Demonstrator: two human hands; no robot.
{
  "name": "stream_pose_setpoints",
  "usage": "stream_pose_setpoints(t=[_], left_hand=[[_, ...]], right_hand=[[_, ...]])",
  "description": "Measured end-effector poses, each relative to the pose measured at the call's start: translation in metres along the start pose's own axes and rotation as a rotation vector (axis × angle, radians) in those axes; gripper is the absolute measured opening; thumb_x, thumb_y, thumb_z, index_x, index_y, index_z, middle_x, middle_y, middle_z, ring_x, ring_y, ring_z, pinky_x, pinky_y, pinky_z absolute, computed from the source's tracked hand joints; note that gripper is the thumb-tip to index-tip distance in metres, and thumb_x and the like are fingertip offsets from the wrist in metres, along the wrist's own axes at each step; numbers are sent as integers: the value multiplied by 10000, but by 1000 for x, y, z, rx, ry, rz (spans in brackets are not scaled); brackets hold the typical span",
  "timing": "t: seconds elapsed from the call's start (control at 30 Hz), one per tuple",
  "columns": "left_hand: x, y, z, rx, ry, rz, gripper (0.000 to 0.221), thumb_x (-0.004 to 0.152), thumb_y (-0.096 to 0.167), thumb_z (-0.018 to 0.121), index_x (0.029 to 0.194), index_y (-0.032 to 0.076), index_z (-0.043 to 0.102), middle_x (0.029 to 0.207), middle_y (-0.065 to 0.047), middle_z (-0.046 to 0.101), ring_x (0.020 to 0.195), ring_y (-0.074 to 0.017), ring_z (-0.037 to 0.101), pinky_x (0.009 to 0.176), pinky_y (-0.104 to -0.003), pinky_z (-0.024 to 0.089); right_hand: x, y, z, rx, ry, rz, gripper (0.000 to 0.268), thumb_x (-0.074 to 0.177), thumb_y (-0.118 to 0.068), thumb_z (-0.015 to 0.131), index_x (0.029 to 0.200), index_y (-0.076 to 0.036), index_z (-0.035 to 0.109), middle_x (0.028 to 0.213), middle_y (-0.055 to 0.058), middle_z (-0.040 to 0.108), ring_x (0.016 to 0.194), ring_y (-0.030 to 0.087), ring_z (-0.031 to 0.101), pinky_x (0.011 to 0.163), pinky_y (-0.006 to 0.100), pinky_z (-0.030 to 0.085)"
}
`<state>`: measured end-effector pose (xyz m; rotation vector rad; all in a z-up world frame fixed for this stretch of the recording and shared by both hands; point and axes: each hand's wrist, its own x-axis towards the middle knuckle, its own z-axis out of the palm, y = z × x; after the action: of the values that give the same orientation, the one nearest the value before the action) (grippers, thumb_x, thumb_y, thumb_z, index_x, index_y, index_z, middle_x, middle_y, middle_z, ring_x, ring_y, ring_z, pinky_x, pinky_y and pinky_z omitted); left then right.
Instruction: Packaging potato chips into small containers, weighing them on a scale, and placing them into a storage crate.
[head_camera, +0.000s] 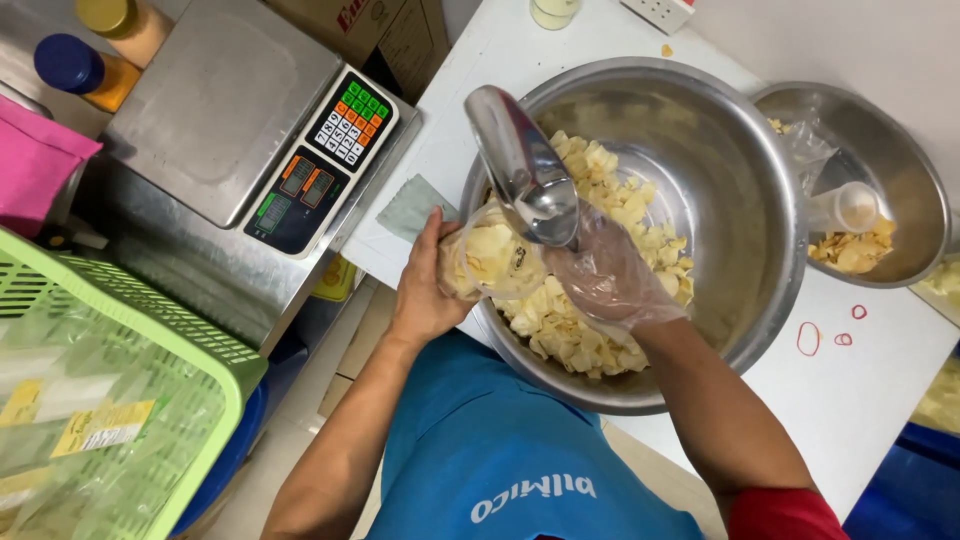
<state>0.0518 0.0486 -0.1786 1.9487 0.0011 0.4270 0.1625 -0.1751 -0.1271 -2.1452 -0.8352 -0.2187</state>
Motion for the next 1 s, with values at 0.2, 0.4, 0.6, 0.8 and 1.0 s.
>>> stream_pose_setpoints(t=[0.2,0.4,0.6,0.8,1.0], left_hand=[[-4,4,1,-17,45,-31,1205,656,297,941,1607,22,255,1409,-192,595,1267,-387,608,1086,-535,476],[-4,0,-9,43,45,-111,1208,633,261,955,1595,-26,284,1373,-308,571,1239,-464,610,1059,-540,506],[-6,1,-15,54,22,-171,1245,594,253,954,1615,4,285,1394,-290,567,1267,-431,598,1091,-498,494],[8,31,-23,107,10,-141,1139,655,334,908,1545,-91,339,1296,-348,607,1218,-498,609,1059,-586,506],[25,54,-27,144,20,-112,817,754,228,897,1395,-103,512,1233,-338,641,1152,-480,645,1007,-562,545]], right_hand=[[45,-68,-61,427,-316,522,205,870,-73,649,1066,-72,711,838,103,699,750,243,712,684,405,585],[32,-28,-108,325,-202,551,431,860,-127,819,1233,-22,632,993,204,663,918,313,678,795,460,567],[-78,142,-139,-355,-281,952,354,1057,-403,626,1239,-101,659,1079,246,706,1141,475,618,963,603,491],[-82,86,-149,-494,-471,1069,442,955,-433,619,1330,-202,648,1148,199,732,1168,439,646,1020,554,506],[-47,-3,-110,-537,-557,302,385,926,-205,655,1299,-109,661,690,237,700,583,403,697,571,518,573]])
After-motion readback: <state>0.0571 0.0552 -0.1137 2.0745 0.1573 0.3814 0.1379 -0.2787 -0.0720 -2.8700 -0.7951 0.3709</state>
